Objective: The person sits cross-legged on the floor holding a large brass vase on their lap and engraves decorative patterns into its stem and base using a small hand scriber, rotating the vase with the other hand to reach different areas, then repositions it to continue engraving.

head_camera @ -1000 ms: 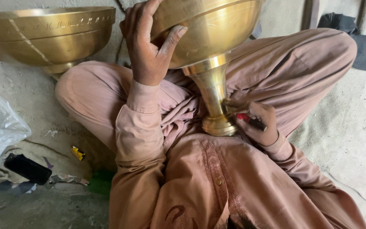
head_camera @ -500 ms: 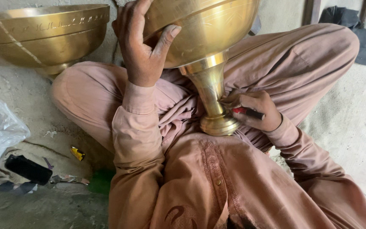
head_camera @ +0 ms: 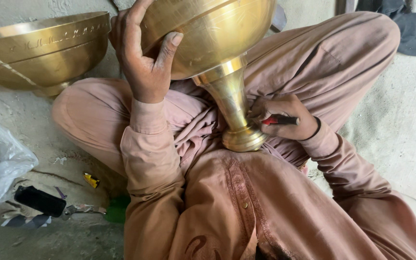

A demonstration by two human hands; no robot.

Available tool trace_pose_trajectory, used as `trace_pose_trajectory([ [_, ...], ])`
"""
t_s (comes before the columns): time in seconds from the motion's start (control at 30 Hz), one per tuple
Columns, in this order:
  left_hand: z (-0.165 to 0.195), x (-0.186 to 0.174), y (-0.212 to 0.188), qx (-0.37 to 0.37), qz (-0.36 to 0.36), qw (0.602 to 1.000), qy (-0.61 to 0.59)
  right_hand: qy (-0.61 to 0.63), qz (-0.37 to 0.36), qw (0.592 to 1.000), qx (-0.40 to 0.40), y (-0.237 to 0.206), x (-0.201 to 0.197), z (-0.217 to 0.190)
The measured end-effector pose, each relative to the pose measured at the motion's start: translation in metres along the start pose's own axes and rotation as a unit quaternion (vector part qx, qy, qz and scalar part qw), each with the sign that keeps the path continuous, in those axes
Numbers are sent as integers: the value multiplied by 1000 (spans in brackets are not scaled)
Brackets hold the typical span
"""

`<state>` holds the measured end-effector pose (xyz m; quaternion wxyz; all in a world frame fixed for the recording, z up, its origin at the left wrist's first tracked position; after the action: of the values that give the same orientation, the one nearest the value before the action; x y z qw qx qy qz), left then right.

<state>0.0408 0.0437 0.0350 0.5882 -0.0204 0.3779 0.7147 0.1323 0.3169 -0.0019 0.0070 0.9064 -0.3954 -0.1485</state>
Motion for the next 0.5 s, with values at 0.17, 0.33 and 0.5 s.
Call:
trace_pose_trajectory([
  [0.17,-1,1,1,9,1,1000,-7,-14,19,999,27,-13,3,13],
  [0.33,-5,1,1,18,5,1000,12,-40,39,994,-95,-15,9,-4],
  [0.5,-9,1,-1,7,1,1000,5,-76,20,997,-20,-5,14,0],
])
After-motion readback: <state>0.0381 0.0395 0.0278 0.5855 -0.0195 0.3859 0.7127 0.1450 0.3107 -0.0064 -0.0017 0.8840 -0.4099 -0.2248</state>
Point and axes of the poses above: each hand's wrist, its own y-axis towards the middle knuckle, its own x-axis out of the palm, z = x × y, the point moved 8 cm from there along y, towards the middle knuckle, and after that the axes turned 4 degrees about y, right-handed, at the moved point
